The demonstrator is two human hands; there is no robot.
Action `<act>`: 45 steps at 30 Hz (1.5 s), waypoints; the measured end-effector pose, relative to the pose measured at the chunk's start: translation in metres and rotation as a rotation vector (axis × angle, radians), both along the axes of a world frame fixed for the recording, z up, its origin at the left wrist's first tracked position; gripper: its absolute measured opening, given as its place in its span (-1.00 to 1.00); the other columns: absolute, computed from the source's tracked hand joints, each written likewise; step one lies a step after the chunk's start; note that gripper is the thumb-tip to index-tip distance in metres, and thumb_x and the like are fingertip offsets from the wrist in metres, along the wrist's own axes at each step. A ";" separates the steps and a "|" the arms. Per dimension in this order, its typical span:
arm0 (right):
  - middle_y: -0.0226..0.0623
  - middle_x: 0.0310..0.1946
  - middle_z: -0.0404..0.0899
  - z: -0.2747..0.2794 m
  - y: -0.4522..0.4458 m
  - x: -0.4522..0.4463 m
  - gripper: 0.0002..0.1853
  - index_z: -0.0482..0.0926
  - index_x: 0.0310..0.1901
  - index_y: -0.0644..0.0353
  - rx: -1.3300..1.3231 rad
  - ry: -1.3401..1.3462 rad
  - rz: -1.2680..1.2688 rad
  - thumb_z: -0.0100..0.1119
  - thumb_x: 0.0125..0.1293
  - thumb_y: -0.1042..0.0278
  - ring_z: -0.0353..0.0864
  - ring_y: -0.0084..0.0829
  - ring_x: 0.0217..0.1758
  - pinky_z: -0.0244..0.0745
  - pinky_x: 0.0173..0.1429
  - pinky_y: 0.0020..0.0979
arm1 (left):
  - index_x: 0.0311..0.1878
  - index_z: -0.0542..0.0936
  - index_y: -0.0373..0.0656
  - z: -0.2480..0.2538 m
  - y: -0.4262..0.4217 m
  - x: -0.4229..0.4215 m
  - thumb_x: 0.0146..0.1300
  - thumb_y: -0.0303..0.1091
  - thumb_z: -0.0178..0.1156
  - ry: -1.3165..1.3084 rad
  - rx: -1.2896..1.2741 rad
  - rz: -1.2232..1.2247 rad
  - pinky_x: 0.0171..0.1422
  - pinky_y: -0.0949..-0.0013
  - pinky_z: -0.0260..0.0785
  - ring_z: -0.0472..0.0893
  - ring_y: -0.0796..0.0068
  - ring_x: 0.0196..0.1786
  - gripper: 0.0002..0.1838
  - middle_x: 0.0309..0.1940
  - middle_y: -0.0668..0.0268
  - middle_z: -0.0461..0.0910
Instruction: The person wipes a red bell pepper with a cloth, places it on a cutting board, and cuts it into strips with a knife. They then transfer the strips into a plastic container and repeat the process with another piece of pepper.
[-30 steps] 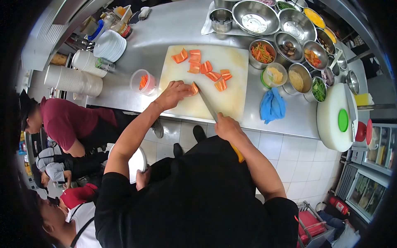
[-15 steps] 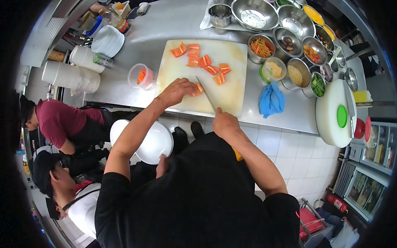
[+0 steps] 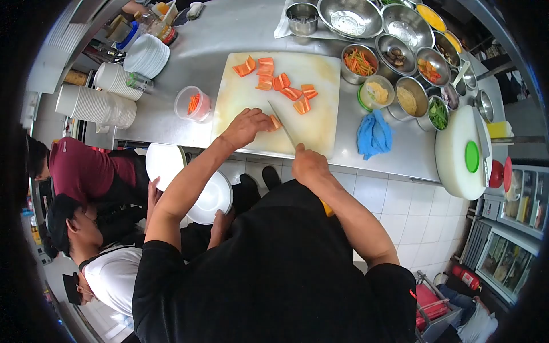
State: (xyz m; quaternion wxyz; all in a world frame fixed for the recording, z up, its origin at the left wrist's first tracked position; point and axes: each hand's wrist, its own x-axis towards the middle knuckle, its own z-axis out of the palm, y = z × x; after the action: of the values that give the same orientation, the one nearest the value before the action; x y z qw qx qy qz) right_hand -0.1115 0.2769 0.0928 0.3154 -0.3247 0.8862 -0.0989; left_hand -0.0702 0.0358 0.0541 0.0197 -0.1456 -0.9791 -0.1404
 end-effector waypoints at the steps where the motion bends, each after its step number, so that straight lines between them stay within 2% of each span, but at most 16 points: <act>1: 0.16 -0.30 0.65 0.007 0.001 0.000 -0.74 0.43 -0.08 0.42 -0.002 0.018 -0.002 -0.02 0.20 0.49 0.69 0.06 -0.16 0.56 -0.03 -0.05 | -0.19 0.65 -0.04 0.002 0.001 -0.001 0.00 -0.64 0.12 -0.001 0.000 -0.001 0.15 0.29 0.33 0.50 0.39 0.06 -0.68 -0.11 0.48 0.63; 7: 0.17 -0.30 0.64 0.046 0.010 0.014 -0.70 0.42 -0.05 0.43 0.022 -0.012 0.033 -0.02 0.20 0.47 0.67 0.08 -0.15 0.55 -0.01 -0.04 | -0.22 0.65 0.00 0.003 0.004 -0.005 0.00 -0.61 0.12 -0.028 -0.091 0.001 0.05 0.31 0.30 0.47 0.43 -0.03 -0.69 -0.17 0.52 0.61; 10: 0.16 -0.28 0.65 0.049 0.003 0.015 -0.74 0.48 -0.12 0.44 -0.029 0.014 0.056 -0.01 0.21 0.45 0.69 0.02 -0.14 0.55 0.02 -0.10 | -0.24 0.66 0.00 0.002 0.006 -0.007 0.01 -0.58 0.10 -0.029 -0.132 0.007 0.05 0.31 0.30 0.46 0.43 -0.04 -0.71 -0.22 0.51 0.60; 18: 0.11 -0.24 0.67 0.046 -0.030 0.012 -0.74 0.54 -0.15 0.42 -0.025 0.025 0.026 -0.02 0.25 0.41 0.69 0.00 -0.11 0.54 0.02 -0.11 | -0.32 0.64 -0.02 0.002 0.012 -0.005 0.06 -0.48 0.08 0.012 -0.129 0.058 -0.01 0.32 0.29 0.47 0.39 -0.08 -0.81 -0.31 0.45 0.57; 27: 0.12 -0.28 0.66 0.074 0.037 0.044 -0.76 0.47 -0.11 0.37 0.191 -0.077 -0.013 -0.03 0.25 0.42 0.69 0.06 -0.14 0.56 0.01 -0.07 | -0.32 0.63 -0.03 -0.003 0.012 -0.002 0.04 -0.50 0.08 0.054 -0.091 0.081 -0.01 0.32 0.29 0.49 0.39 -0.05 -0.82 -0.26 0.45 0.60; 31: 0.10 -0.33 0.67 0.075 0.015 0.030 -0.77 0.49 -0.14 0.39 -0.022 0.025 0.030 0.01 0.22 0.43 0.69 0.03 -0.18 0.57 -0.02 -0.07 | -0.29 0.65 -0.02 -0.003 0.012 -0.003 0.05 -0.50 0.09 0.047 -0.077 0.062 0.00 0.31 0.30 0.49 0.37 -0.05 -0.79 -0.25 0.44 0.60; 34: 0.11 -0.32 0.66 0.050 -0.017 0.014 -0.76 0.50 -0.15 0.40 -0.042 0.008 0.043 0.02 0.22 0.43 0.70 0.03 -0.18 0.57 -0.03 -0.08 | -0.27 0.67 -0.02 -0.002 0.015 -0.001 0.06 -0.50 0.09 0.045 -0.115 0.073 0.01 0.31 0.31 0.49 0.36 -0.06 -0.78 -0.22 0.45 0.61; 37: 0.12 -0.38 0.65 0.039 -0.011 0.023 -0.77 0.47 -0.16 0.39 -0.058 0.021 0.030 0.03 0.19 0.43 0.68 0.07 -0.23 0.56 -0.08 -0.05 | -0.27 0.69 -0.03 0.000 0.015 -0.001 0.07 -0.50 0.09 0.015 -0.090 0.099 0.02 0.32 0.32 0.50 0.36 -0.04 -0.77 -0.16 0.44 0.63; 43: 0.09 -0.36 0.67 0.072 0.036 0.044 -0.77 0.50 -0.14 0.40 0.156 -0.067 -0.009 -0.01 0.23 0.44 0.70 0.04 -0.20 0.58 -0.06 -0.06 | -0.25 0.69 -0.05 -0.011 0.011 0.004 0.06 -0.51 0.10 0.086 -0.036 0.098 0.03 0.31 0.32 0.51 0.36 0.00 -0.76 -0.12 0.42 0.65; 45: 0.09 -0.36 0.67 0.073 0.027 0.038 -0.77 0.51 -0.16 0.40 0.100 -0.031 0.003 0.00 0.23 0.43 0.70 0.04 -0.21 0.58 -0.06 -0.07 | -0.23 0.70 -0.05 -0.011 0.011 0.002 0.05 -0.52 0.11 0.070 -0.011 0.106 0.04 0.31 0.32 0.51 0.35 0.01 -0.75 -0.13 0.42 0.65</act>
State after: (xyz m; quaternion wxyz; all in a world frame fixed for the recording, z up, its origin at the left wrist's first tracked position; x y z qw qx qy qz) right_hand -0.0732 0.3036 0.1659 0.3449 -0.3083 0.8846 -0.0590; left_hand -0.0682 0.0464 0.0432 0.0605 -0.0983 -0.9850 -0.1286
